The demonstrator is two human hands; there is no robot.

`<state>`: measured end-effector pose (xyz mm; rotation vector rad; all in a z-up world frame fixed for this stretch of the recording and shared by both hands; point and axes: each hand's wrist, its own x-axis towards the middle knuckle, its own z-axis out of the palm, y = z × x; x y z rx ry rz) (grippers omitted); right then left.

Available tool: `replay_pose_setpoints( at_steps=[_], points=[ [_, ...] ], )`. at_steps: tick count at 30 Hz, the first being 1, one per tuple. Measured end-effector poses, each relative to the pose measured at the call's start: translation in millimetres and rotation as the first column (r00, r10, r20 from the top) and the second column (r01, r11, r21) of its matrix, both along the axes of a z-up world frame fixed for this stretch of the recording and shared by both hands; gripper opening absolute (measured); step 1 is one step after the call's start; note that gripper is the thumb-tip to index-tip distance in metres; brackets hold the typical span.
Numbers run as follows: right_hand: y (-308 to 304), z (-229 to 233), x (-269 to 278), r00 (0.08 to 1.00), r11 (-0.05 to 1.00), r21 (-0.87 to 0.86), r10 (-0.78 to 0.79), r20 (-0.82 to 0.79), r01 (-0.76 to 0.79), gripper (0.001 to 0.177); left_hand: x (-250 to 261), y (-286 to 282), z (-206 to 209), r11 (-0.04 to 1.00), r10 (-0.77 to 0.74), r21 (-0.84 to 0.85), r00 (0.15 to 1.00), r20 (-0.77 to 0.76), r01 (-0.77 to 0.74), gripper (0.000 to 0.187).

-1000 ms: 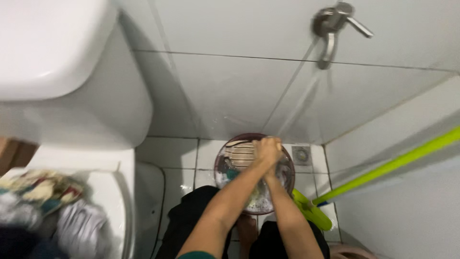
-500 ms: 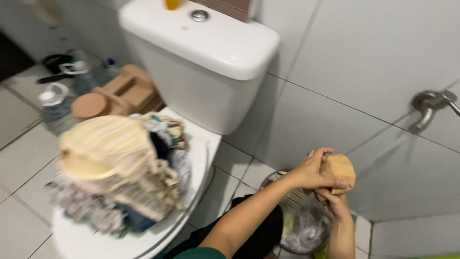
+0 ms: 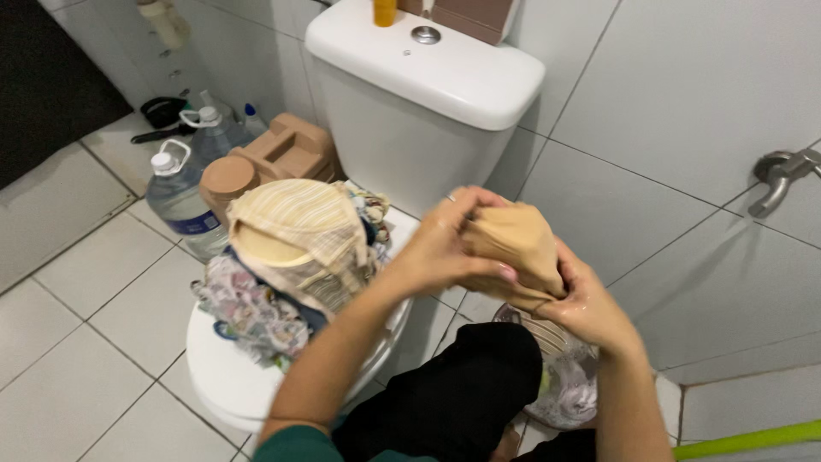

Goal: The person washes several small items of clothing by hand in a bucket under a running faucet, wringing them out and placing them on a pile of laundry on the toilet seat.

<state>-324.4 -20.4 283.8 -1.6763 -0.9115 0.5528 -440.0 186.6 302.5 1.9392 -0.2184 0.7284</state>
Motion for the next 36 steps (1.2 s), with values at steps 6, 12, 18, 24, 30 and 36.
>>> replay_pose_setpoints(
  at_steps=[6,12,18,24,30,36],
  points=[
    [27,53,-39,0.977,0.969,0.125,0.21,0.045,-0.214,0.089,-60,53,67,0.98,0.035,0.199,0.995,-0.091,-0.016,0.062],
    [80,69,-69,0.912,0.93,0.347,0.243,-0.329,-0.123,0.049,-108,116,117,0.989,-0.022,0.145,0.992,-0.126,0.04,0.058],
    [159,82,-105,0.988,0.981,0.185,0.037,0.149,-0.064,0.043,-146,182,138,0.848,0.398,0.471,0.877,-0.27,-0.241,0.059],
    [216,61,-110,0.876,0.974,-0.225,0.076,0.476,0.038,0.067,-145,253,72,0.833,0.431,0.521,0.805,-0.407,-0.183,0.074],
    [208,33,-94,0.879,0.974,-0.225,0.103,0.466,0.005,0.078,-147,282,21,0.916,0.267,0.401,0.776,-0.571,-0.02,0.098],
    [190,43,-106,0.816,0.95,-0.303,0.119,0.566,0.072,0.069,-154,258,49,0.856,0.445,0.507,0.64,-0.627,-0.099,0.093]
  ],
)
